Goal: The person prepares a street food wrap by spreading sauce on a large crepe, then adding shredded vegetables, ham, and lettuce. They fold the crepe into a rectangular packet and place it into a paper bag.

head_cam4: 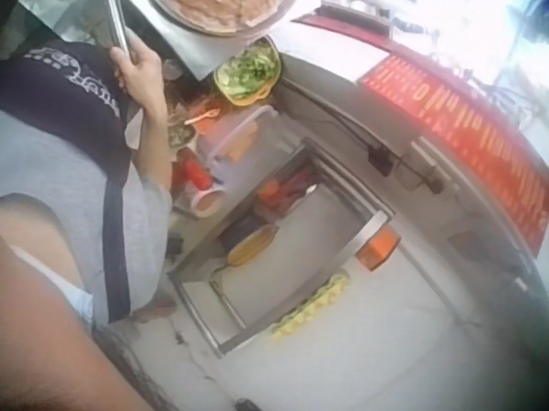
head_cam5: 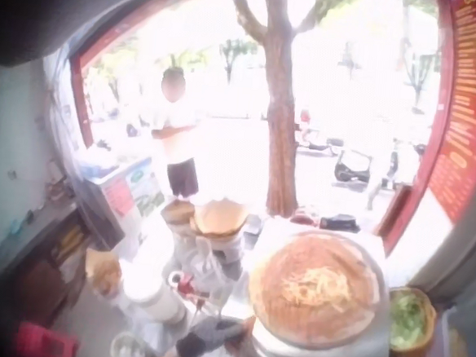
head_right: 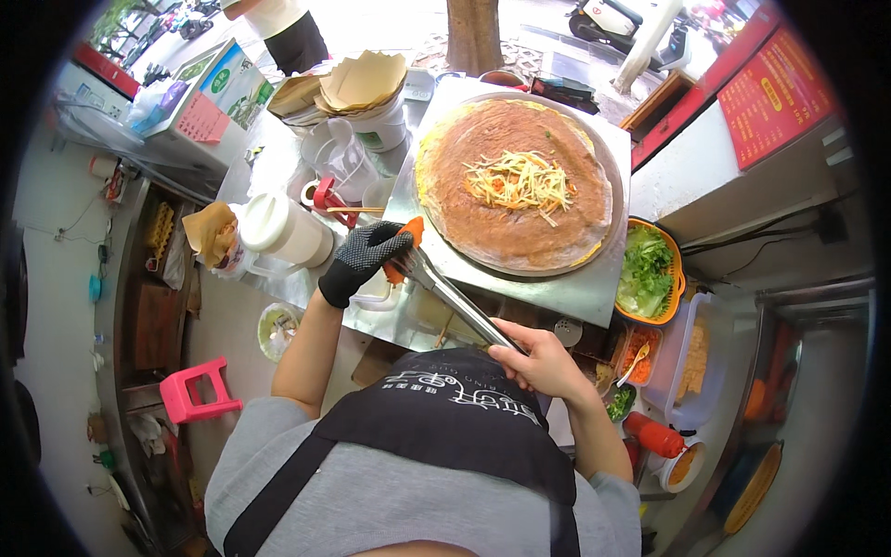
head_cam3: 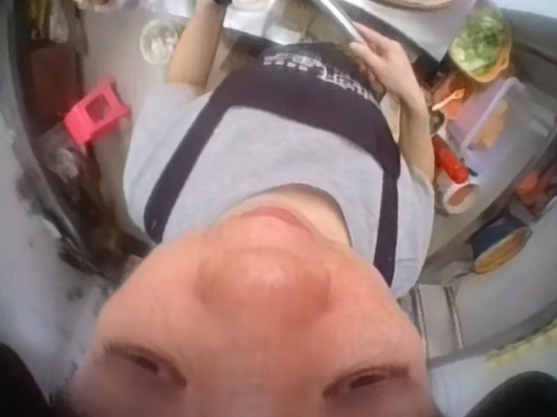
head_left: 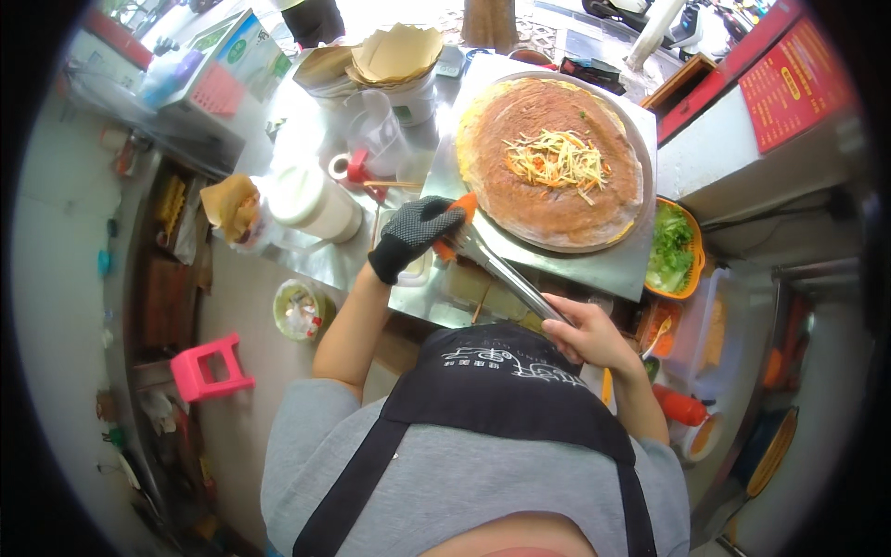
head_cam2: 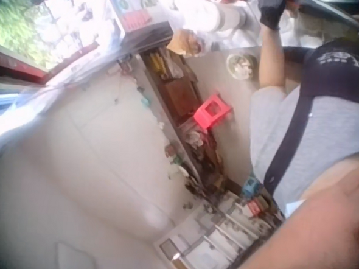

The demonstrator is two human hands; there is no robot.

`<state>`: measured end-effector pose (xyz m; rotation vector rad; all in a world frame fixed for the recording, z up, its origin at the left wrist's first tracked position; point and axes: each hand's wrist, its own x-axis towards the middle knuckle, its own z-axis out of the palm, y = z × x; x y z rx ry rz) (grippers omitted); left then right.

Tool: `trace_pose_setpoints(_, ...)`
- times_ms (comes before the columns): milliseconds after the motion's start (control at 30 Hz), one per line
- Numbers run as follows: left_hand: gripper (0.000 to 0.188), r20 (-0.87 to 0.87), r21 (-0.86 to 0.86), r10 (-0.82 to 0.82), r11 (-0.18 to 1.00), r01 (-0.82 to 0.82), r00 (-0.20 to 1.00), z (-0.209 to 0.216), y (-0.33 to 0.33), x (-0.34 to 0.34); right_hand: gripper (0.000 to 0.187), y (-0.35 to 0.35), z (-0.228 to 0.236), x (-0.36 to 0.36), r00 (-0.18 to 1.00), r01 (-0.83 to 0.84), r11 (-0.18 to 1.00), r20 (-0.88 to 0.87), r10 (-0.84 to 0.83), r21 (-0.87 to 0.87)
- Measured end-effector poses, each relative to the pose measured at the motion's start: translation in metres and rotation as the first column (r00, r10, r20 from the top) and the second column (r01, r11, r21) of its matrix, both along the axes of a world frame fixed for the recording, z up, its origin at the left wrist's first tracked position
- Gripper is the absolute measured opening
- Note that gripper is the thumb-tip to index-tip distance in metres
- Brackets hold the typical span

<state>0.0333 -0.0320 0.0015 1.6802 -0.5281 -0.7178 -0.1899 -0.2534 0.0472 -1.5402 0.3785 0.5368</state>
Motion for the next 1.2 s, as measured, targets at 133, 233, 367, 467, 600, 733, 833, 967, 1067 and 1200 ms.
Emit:
trace_pose_setpoints(133,0.029,-0.090,-0.080,0.089,0.992,-0.096,0.992,-0.005,0.007,0.000,0.046,0.015,-0.004,0.007,0.998,0.034,0.993,-0.049,-0.028,0.115)
trace_pose_setpoints(233,0.026,-0.067,-0.101,0.143,0.984,-0.149,0.987,-0.023,0.016,0.006,0.046,0.029,-0.011,0.014,0.997,0.040,0.991,-0.069,-0.031,0.127)
trace_pose_setpoints(367,0.025,-0.132,-0.248,0.252,0.928,-0.278,0.959,-0.047,0.032,0.013,0.045,0.046,-0.011,0.027,0.996,0.028,0.992,-0.087,-0.017,0.121)
trace_pose_setpoints(467,0.027,0.143,-0.433,0.419,0.841,-0.324,0.897,-0.103,0.052,0.030,0.045,0.057,-0.012,0.038,0.995,0.039,0.990,-0.093,-0.026,0.133)
trace_pose_setpoints(600,0.035,-0.579,-0.480,0.315,0.614,-0.627,0.752,-0.116,0.072,0.033,0.049,0.072,-0.032,0.058,0.960,0.272,0.935,-0.135,-0.246,0.227)
trace_pose_setpoints(733,0.035,-0.651,-0.518,0.172,0.611,-0.599,0.739,-0.102,0.080,0.033,0.031,0.083,-0.053,0.088,0.896,0.438,0.856,-0.212,-0.390,0.275)
trace_pose_setpoints(833,0.039,-0.668,-0.502,0.144,0.637,-0.585,0.730,-0.095,0.079,0.033,0.022,0.100,-0.057,0.103,0.855,0.518,0.783,-0.227,-0.466,0.345)
trace_pose_setpoints(967,0.041,-0.686,-0.517,0.158,0.580,-0.629,0.710,-0.096,0.070,0.036,0.020,0.119,-0.053,0.115,0.826,0.560,0.709,-0.218,-0.520,0.428)
trace_pose_setpoints(1067,0.043,-0.618,-0.541,0.188,0.604,-0.586,0.764,-0.101,0.064,0.039,0.023,0.121,-0.052,0.117,0.800,0.590,0.655,-0.235,-0.552,0.471)
trace_pose_setpoints(1200,0.044,-0.494,-0.427,0.319,0.721,-0.545,0.809,-0.089,0.049,0.050,0.033,0.119,-0.039,0.118,0.779,0.609,0.591,-0.255,-0.573,0.529)
